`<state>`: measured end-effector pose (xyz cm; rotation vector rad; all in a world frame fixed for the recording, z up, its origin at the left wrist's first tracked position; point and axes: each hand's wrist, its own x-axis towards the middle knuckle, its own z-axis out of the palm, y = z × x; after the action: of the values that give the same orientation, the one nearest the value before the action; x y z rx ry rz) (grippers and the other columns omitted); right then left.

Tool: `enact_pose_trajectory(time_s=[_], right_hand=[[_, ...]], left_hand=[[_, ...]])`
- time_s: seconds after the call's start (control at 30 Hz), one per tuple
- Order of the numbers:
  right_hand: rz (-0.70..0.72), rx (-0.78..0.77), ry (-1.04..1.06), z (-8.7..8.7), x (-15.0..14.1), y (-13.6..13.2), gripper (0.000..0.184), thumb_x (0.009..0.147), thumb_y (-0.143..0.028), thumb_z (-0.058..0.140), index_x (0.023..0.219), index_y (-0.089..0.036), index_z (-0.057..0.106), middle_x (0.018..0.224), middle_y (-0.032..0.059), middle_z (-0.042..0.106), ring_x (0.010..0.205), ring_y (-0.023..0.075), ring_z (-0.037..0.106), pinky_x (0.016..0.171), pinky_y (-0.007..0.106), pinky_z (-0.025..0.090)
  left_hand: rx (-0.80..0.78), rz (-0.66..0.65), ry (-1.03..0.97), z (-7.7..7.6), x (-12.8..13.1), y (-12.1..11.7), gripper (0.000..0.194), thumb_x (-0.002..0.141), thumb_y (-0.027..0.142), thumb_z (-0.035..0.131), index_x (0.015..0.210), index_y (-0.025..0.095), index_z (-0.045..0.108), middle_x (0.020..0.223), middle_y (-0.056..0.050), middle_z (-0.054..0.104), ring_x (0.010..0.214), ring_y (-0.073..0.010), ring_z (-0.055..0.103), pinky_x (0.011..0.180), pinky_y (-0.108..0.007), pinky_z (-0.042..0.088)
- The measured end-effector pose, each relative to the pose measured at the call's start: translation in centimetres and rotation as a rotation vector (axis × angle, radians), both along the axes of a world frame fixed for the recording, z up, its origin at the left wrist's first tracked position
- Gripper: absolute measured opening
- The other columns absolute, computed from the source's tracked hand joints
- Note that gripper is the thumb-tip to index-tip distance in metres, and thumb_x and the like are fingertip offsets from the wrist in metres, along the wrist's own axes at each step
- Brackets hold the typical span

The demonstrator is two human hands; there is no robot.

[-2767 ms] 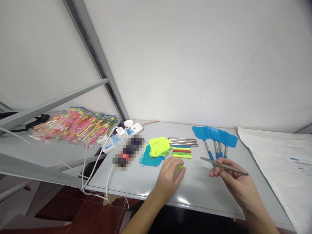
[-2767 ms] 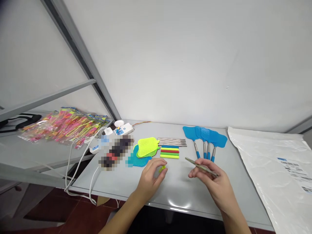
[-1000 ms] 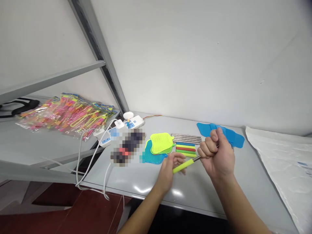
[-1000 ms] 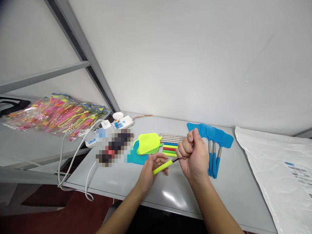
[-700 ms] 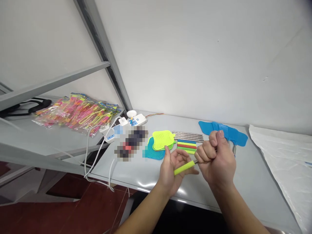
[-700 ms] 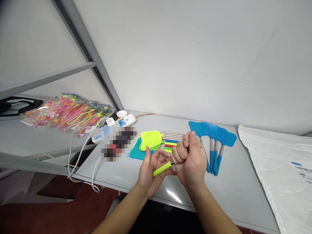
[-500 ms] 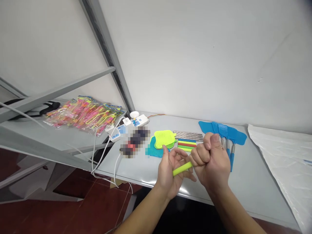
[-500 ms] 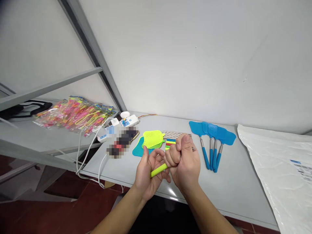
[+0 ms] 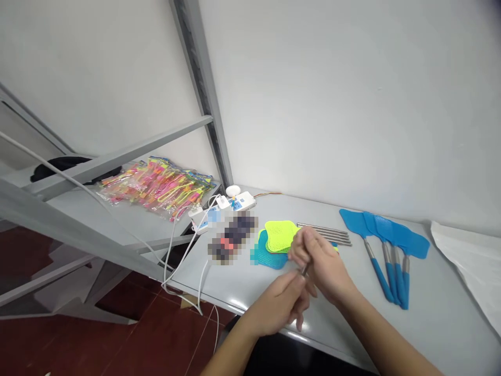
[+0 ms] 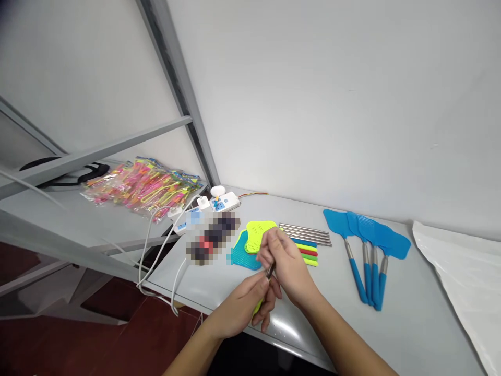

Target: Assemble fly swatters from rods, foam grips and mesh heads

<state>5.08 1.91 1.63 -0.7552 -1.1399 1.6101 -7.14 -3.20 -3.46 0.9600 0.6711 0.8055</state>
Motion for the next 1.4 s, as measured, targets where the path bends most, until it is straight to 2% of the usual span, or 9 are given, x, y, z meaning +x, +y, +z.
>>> enact_pose_trajectory(time_s=[0.07, 0.17, 0.27, 0.4, 0.57, 1.1, 1.23, 1.33, 1.4], right_hand=[[0.128, 0.145, -0.268, -1.2, 0.3, 1.5, 0.043, 0.096, -0.059, 0.033, 0.103, -0.026, 0.058, 0.084, 0.0025, 0.058, 0.077, 0.0167, 0.056, 0.079, 0.035, 0.048], [0.139, 0.409, -0.743, -2.8, 1.4, 5.0, 0.044, 0.097, -0.053, 0.035, 0.129, -0.027, 0.05, 0.124, 0.0095, 0.054, 0.118, 0.0242, 0.048, 0.103, 0.043, 0.036], [0.079, 0.549, -1.203, -4.2, 2.3, 9.1, 0.053, 0.087, -0.051, 0.055, 0.13, -0.019, 0.052, 0.126, 0.0147, 0.053, 0.118, 0.0312, 0.046, 0.102, 0.048, 0.034], [0.205, 0.583, -1.435, -5.4, 2.4, 12.6, 0.057, 0.08, -0.054, 0.063, 0.126, -0.02, 0.058, 0.125, 0.0141, 0.054, 0.114, 0.0324, 0.047, 0.096, 0.046, 0.037], [0.265, 0.549, -1.443, -5.5, 1.6, 13.7, 0.048, 0.077, -0.049, 0.068, 0.115, -0.021, 0.064, 0.12, 0.0121, 0.057, 0.112, 0.0312, 0.048, 0.094, 0.043, 0.037], [0.093, 0.501, -1.324, -6.4, 0.9, 14.0, 0.032, 0.073, -0.045, 0.071, 0.096, -0.024, 0.068, 0.107, 0.0085, 0.063, 0.106, 0.031, 0.052, 0.088, 0.046, 0.033], [0.056, 0.457, -1.239, -4.8, 1.1, 13.3, 0.028, 0.077, -0.046, 0.066, 0.087, -0.021, 0.063, 0.095, 0.0056, 0.064, 0.09, 0.0239, 0.057, 0.079, 0.038, 0.039], [0.16, 0.296, -0.989, -2.3, 2.1, 11.8, 0.029, 0.081, -0.049, 0.061, 0.08, -0.02, 0.057, 0.07, -0.0021, 0.057, 0.061, 0.0146, 0.051, 0.056, 0.028, 0.037], [0.184, 0.198, -0.808, -0.6, 3.1, 10.4, 0.03, 0.083, -0.05, 0.058, 0.079, -0.02, 0.056, 0.064, -0.004, 0.053, 0.056, 0.0131, 0.047, 0.05, 0.026, 0.036]], left_hand=[[-0.087, 0.026, -0.057, -0.8, -1.4, 0.2, 0.028, 0.096, 0.045, 0.047, 0.088, 0.019, 0.052, 0.059, 0.008, 0.039, 0.04, -0.005, 0.03, 0.043, -0.019, 0.042], [-0.256, 0.103, -0.243, -2.1, -2.8, 0.5, 0.027, 0.094, 0.043, 0.045, 0.078, 0.021, 0.044, 0.055, 0.009, 0.034, 0.035, -0.0054, 0.023, 0.033, -0.017, 0.03], [-0.342, 0.217, -0.347, -3.2, -3.1, 0.7, 0.032, 0.093, 0.042, 0.043, 0.07, 0.021, 0.039, 0.053, 0.007, 0.034, 0.035, -0.006, 0.022, 0.033, -0.017, 0.026], [-0.398, 0.343, -0.353, -3.9, -2.8, 1.1, 0.037, 0.094, 0.042, 0.041, 0.065, 0.02, 0.038, 0.052, 0.007, 0.033, 0.036, -0.0061, 0.022, 0.035, -0.018, 0.031], [-0.427, 0.356, -0.376, -4.1, -2.6, 1.4, 0.036, 0.093, 0.041, 0.045, 0.065, 0.02, 0.041, 0.051, 0.007, 0.036, 0.036, -0.0062, 0.023, 0.037, -0.02, 0.033], [-0.411, 0.405, -0.311, -3.5, -2.5, 1.3, 0.036, 0.094, 0.044, 0.046, 0.068, 0.02, 0.04, 0.055, 0.008, 0.034, 0.04, -0.0057, 0.023, 0.043, -0.021, 0.032], [-0.405, 0.39, -0.308, -3.3, -2.6, 1.2, 0.036, 0.092, 0.045, 0.051, 0.069, 0.02, 0.039, 0.056, 0.009, 0.031, 0.04, -0.005, 0.02, 0.042, -0.02, 0.029], [-0.406, 0.386, -0.301, -3.1, -2.7, 1.1, 0.037, 0.092, 0.047, 0.052, 0.07, 0.02, 0.037, 0.055, 0.009, 0.029, 0.039, -0.0045, 0.018, 0.04, -0.019, 0.026], [-0.424, 0.346, -0.302, -2.9, -2.5, 0.9, 0.039, 0.092, 0.052, 0.049, 0.072, 0.021, 0.037, 0.054, 0.01, 0.027, 0.038, -0.0045, 0.014, 0.037, -0.018, 0.022]])
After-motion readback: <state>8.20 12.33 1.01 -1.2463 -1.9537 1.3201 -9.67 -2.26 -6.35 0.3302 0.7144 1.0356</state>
